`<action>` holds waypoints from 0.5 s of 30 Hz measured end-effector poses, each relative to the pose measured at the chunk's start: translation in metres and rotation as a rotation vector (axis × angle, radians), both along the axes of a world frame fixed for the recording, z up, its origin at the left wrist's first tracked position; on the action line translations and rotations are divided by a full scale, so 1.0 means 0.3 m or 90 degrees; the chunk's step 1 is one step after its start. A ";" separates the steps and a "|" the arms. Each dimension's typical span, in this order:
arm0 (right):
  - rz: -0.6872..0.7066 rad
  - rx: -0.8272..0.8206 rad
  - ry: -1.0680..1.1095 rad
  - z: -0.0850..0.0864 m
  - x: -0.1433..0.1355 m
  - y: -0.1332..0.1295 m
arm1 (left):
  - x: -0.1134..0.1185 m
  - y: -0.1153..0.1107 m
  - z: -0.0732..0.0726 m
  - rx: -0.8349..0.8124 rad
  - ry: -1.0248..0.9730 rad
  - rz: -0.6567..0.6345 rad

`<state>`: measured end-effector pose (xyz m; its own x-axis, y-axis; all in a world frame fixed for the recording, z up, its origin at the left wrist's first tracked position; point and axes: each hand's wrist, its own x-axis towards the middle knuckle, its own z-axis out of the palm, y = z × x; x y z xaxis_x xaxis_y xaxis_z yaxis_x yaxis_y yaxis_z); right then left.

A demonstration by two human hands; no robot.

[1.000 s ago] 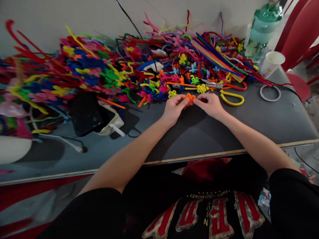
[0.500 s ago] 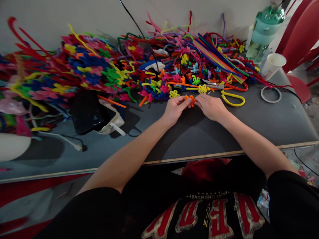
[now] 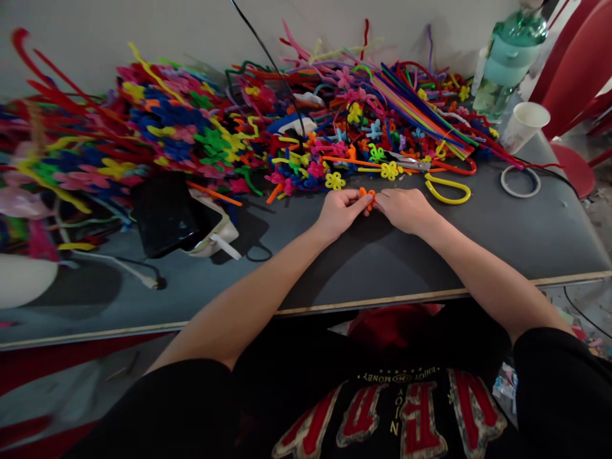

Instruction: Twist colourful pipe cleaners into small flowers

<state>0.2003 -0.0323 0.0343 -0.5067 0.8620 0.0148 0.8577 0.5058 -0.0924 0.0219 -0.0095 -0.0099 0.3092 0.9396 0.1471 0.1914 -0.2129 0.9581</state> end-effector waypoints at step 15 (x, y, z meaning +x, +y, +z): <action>-0.009 -0.089 -0.061 0.031 0.003 -0.007 | -0.021 -0.012 0.034 0.066 0.072 -0.031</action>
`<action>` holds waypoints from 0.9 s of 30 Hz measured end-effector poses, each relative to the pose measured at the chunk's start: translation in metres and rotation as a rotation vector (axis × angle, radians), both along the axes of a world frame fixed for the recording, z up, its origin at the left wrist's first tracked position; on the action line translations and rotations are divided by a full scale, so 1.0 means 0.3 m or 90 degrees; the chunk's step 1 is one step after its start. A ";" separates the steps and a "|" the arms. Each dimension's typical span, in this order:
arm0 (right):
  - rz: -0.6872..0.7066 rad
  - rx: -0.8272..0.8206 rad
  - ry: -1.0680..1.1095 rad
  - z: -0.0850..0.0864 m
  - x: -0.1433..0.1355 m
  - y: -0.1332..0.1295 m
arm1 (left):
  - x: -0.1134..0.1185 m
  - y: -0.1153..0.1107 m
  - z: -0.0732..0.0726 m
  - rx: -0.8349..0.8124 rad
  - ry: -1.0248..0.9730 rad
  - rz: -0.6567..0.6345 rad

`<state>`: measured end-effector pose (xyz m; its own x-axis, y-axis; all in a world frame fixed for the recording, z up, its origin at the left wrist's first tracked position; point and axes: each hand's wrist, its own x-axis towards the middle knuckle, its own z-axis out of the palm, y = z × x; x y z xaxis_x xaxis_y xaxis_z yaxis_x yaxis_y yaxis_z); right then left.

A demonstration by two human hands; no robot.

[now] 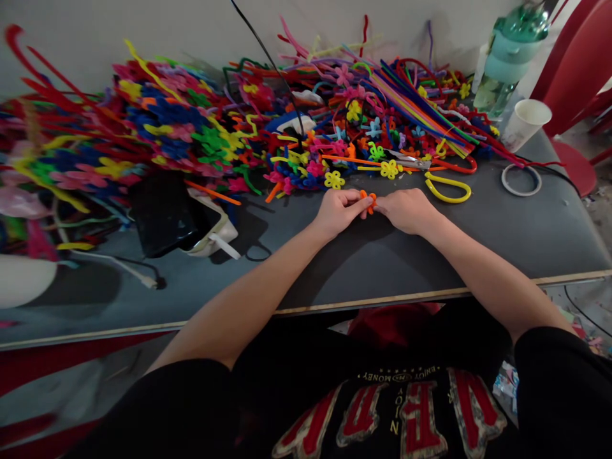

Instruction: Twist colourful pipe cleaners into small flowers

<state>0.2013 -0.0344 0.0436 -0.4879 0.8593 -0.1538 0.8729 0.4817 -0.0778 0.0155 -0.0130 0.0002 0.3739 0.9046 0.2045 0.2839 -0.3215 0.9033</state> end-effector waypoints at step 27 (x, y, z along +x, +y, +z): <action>0.052 0.042 -0.072 0.016 -0.021 -0.033 | 0.002 -0.001 0.028 -0.102 0.040 0.021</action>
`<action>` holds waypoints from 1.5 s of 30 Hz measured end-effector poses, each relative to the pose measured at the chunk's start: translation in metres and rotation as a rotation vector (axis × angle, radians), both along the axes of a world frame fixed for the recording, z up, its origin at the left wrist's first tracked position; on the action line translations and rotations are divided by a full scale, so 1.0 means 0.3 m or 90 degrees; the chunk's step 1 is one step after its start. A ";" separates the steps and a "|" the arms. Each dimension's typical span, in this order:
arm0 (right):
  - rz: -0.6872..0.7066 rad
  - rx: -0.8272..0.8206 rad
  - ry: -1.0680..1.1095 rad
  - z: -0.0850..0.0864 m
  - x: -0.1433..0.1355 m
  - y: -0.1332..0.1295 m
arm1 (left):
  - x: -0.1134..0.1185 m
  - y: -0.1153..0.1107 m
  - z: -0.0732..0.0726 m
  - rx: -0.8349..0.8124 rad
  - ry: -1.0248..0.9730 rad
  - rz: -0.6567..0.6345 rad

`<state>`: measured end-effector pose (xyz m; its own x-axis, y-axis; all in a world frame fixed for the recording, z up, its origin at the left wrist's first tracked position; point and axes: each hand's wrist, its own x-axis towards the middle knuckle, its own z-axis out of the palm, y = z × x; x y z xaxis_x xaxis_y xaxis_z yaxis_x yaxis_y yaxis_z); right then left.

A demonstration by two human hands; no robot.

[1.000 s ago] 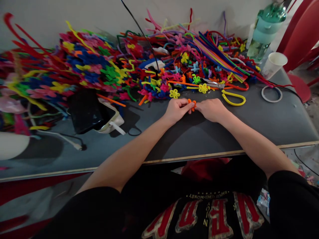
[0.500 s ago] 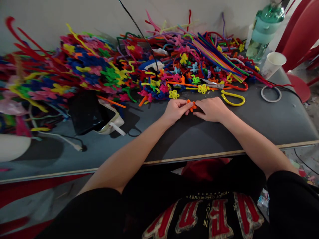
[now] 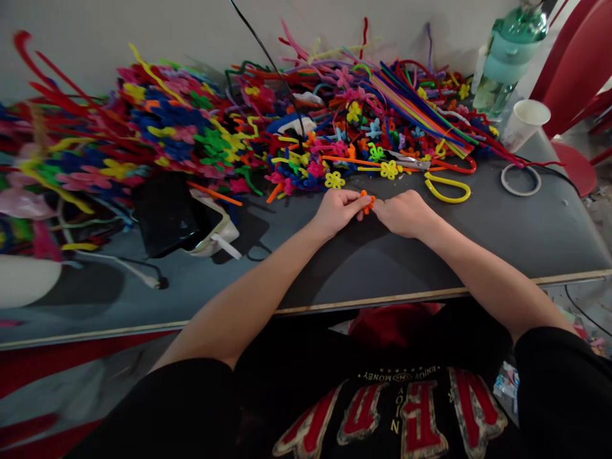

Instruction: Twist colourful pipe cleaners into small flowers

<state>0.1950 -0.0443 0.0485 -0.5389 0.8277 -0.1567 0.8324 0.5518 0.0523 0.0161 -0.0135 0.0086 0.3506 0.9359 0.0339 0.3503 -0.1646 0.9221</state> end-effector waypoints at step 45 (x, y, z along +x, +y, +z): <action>-0.033 0.047 0.108 -0.023 0.051 0.030 | 0.002 0.017 -0.027 -0.018 -0.145 -0.052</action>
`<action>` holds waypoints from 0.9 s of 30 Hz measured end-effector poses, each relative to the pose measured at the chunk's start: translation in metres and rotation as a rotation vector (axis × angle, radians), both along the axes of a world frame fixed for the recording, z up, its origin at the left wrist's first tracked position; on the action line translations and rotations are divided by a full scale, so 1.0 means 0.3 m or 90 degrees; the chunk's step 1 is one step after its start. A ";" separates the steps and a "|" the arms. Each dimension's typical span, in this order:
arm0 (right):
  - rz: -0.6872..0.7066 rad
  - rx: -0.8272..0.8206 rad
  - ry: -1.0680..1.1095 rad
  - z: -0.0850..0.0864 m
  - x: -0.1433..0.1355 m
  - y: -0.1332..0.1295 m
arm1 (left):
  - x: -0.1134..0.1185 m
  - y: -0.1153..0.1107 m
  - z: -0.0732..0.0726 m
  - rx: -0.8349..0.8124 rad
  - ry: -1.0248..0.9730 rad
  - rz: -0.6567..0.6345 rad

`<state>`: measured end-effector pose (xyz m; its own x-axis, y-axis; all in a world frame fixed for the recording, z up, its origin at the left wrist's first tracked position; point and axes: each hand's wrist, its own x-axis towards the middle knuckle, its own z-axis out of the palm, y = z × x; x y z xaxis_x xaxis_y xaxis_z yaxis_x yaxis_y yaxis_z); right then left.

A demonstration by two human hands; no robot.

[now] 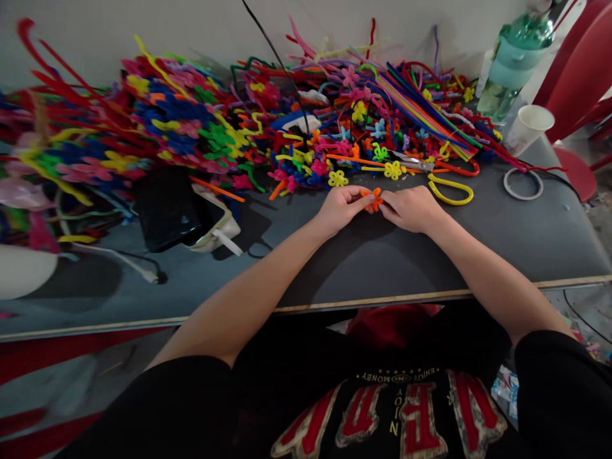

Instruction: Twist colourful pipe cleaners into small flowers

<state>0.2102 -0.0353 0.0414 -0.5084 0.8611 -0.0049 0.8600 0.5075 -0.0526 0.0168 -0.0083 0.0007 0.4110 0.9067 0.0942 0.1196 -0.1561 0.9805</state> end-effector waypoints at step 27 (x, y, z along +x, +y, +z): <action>0.102 -0.127 -0.080 0.027 -0.008 0.006 | -0.018 0.011 0.014 0.007 0.100 -0.102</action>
